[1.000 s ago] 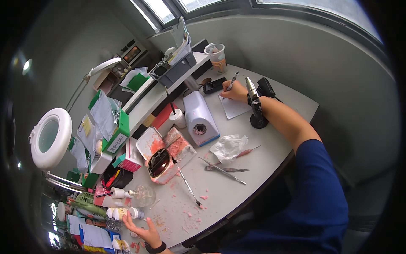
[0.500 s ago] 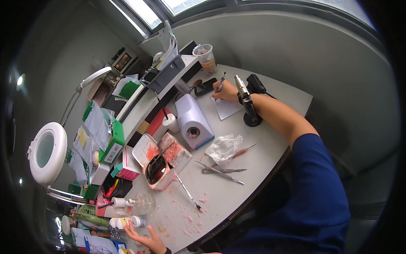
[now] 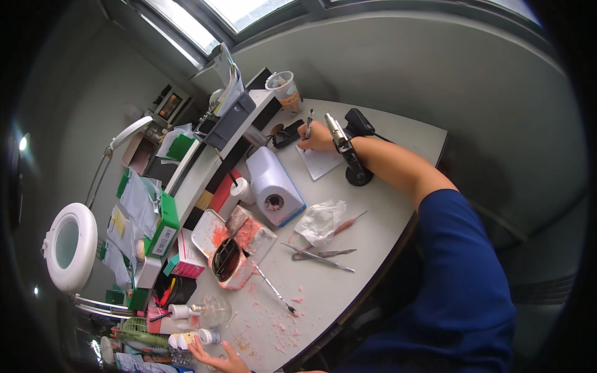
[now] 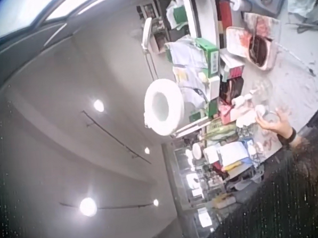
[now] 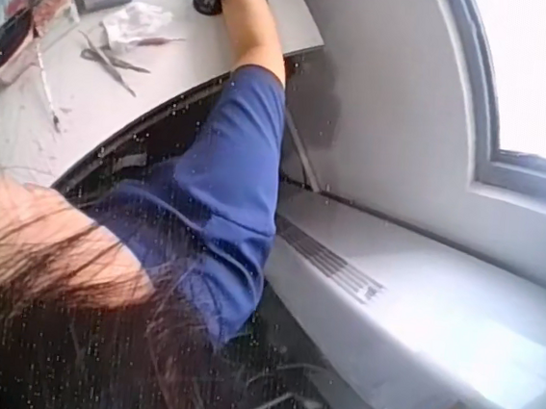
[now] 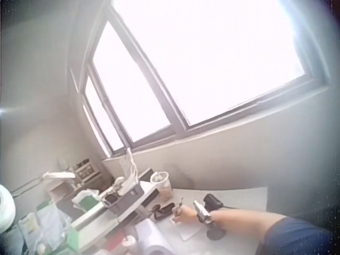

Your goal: The recorder is applying acrylic resin to a dental prosthetic using a brush and a small tool to repair or build up the surface.

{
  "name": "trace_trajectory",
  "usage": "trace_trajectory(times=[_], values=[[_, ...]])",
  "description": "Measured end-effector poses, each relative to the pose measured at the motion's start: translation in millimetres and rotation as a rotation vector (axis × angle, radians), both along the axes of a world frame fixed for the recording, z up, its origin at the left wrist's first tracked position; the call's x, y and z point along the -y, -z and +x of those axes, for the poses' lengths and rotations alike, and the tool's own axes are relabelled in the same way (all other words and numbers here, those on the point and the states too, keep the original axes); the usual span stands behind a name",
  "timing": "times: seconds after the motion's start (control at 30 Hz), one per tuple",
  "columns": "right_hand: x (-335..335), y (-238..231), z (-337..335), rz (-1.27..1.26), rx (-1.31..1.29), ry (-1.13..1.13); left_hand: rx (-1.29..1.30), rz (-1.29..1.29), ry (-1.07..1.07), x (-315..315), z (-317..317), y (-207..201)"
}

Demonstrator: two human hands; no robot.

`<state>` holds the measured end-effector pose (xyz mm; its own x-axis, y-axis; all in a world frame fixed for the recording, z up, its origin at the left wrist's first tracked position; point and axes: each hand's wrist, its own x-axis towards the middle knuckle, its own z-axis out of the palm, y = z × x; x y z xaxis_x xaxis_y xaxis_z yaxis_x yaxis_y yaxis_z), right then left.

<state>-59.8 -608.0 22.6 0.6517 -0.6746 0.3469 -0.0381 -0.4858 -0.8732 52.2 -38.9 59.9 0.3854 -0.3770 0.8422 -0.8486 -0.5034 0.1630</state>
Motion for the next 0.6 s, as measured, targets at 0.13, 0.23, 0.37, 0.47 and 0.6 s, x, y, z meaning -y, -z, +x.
trace_trajectory(times=[0.13,0.23,0.37,0.47,0.6], values=[[-1,0,6,0.025,-0.027,0.003,-0.084,-0.112,0.062,-3,-1,2],[-2,-1,2,0.013,-0.027,0.004,-0.046,-0.048,0.041,0,-2,-2],[5,-1,-6,-0.015,-0.046,0.008,0.032,0.052,0.032,-1,3,-1],[5,-4,-3,0.014,-0.042,-0.031,0.05,0.018,-0.035,6,-3,-3],[-5,-4,27,0.153,0.057,-0.077,-0.099,-0.088,-0.116,-18,3,7]])
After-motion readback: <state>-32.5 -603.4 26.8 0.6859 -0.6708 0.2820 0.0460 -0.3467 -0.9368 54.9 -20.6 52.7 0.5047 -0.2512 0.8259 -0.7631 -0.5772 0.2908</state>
